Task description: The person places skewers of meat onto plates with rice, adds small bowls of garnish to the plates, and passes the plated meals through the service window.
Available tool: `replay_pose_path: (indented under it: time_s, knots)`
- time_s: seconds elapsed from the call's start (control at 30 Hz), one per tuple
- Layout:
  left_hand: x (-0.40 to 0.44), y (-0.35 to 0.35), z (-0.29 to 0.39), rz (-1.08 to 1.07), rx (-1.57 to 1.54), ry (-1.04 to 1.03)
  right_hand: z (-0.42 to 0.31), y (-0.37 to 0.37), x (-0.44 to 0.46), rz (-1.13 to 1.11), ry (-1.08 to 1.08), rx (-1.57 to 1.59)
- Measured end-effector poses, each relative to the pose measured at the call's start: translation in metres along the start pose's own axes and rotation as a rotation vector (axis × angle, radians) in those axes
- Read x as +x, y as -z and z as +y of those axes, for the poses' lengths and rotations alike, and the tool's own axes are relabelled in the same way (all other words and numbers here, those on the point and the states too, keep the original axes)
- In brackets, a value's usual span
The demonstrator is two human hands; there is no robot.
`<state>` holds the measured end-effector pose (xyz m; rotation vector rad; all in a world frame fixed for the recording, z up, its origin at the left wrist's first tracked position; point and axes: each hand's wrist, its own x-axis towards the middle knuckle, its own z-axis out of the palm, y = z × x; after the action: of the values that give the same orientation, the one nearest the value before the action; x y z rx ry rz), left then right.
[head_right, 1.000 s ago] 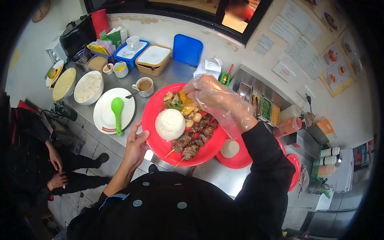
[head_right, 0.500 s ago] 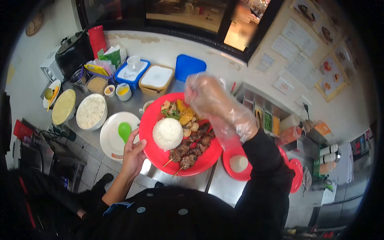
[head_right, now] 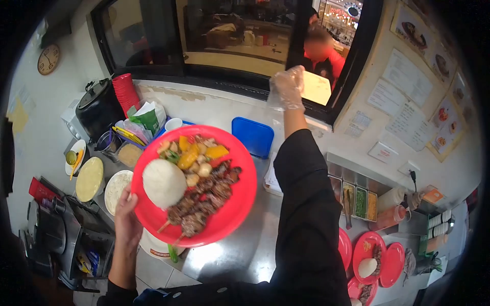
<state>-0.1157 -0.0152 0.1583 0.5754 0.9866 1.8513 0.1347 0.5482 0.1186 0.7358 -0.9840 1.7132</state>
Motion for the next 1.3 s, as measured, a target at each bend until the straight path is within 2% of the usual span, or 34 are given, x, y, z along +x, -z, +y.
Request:
replay_pose_path:
  time_s: [0.03, 0.07, 0.1, 0.13, 0.23, 0.27, 0.33, 0.37, 0.43, 0.5, 0.6, 0.67, 0.73, 0.77, 0.83, 0.9, 0.97, 1.0, 1.07, 1.13, 1.17, 1.2, 1.27, 1.3]
  knots:
    - [0.010, -0.003, 0.003, -0.015, 0.029, -0.015, -0.008, -0.040, -0.003, 0.111, -0.110, -0.358]
    - [0.023, -0.008, 0.003, -0.016, 0.032, -0.007, -0.018, -0.093, -0.012, 0.163, -0.332, -0.948]
    - [0.037, -0.013, -0.001, -0.051, 0.032, -0.016, -0.028, -0.121, -0.015, 0.134, -0.543, -1.272]
    - [0.049, -0.021, -0.007, -0.083, 0.029, -0.026, -0.034, -0.150, -0.013, 0.097, -0.678, -1.341]
    - [0.086, -0.063, -0.030, -0.126, 0.013, 0.011, -0.052, -0.216, -0.028, 0.077, -0.763, -1.328]
    - [0.102, -0.077, -0.041, -0.138, 0.016, 0.028, -0.054, -0.240, -0.044, 0.098, -0.479, -1.222]
    - [0.140, -0.102, -0.070, -0.237, -0.022, 0.041, -0.061, -0.287, -0.072, 0.227, -0.186, -1.207]
    - [0.156, -0.119, -0.085, -0.238, -0.035, 0.038, -0.067, -0.305, -0.087, 0.341, -0.175, -1.310]
    - [0.191, -0.148, -0.117, -0.259, -0.094, 0.032, -0.096, -0.299, -0.135, 0.434, -0.323, -1.406]
    - [0.219, -0.176, -0.144, -0.230, -0.157, 0.025, -0.102, -0.338, -0.181, 0.642, -0.533, -1.355]
    - [0.254, -0.207, -0.171, -0.167, -0.183, 0.015, -0.115, -0.377, -0.259, 0.615, -0.612, -1.364]
    - [0.267, -0.226, -0.178, -0.152, -0.188, 0.006, -0.117, -0.427, -0.274, 0.802, -0.701, -1.298]
    - [0.275, -0.240, -0.180, -0.105, -0.108, -0.028, -0.125, -0.445, -0.302, 0.870, -0.715, -1.393]
    - [0.283, -0.243, -0.182, -0.198, -0.126, -0.026, -0.124, -0.455, -0.313, 0.868, -0.713, -1.391]
    - [0.292, -0.261, -0.180, -0.152, -0.101, 0.008, -0.114, -0.470, -0.329, 1.184, -0.491, -1.356]
    - [0.292, -0.272, -0.174, -0.097, -0.073, 0.044, -0.105, -0.476, -0.340, 1.199, -0.418, -1.298]
    - [0.281, -0.282, -0.155, -0.244, 0.129, 0.326, -0.097, -0.478, -0.344, 1.208, -0.348, -1.243]
    - [0.272, -0.280, -0.146, -0.232, 0.128, 0.322, -0.093, -0.477, -0.344, 1.166, -0.367, -1.223]
    - [0.254, -0.261, -0.131, -0.518, 0.401, 0.389, -0.081, -0.479, -0.340, 1.101, -0.416, -1.183]
    - [0.246, -0.226, -0.114, -0.530, 0.548, 0.386, -0.059, -0.478, -0.333, 1.149, -0.458, -1.079]
    - [0.238, -0.203, -0.097, -0.541, 0.614, 0.375, -0.055, -0.468, -0.341, 1.035, -0.456, -0.976]
    - [0.235, -0.179, -0.082, -0.557, 0.676, 0.371, -0.044, -0.465, -0.342, 1.013, -0.497, -0.938]
    - [0.230, -0.128, -0.036, -0.591, 0.886, 0.296, -0.024, -0.466, -0.337, 0.983, -0.502, -0.974]
    - [0.228, -0.104, -0.010, -0.533, 0.959, 0.252, -0.014, -0.469, -0.331, 1.007, -0.537, -0.998]
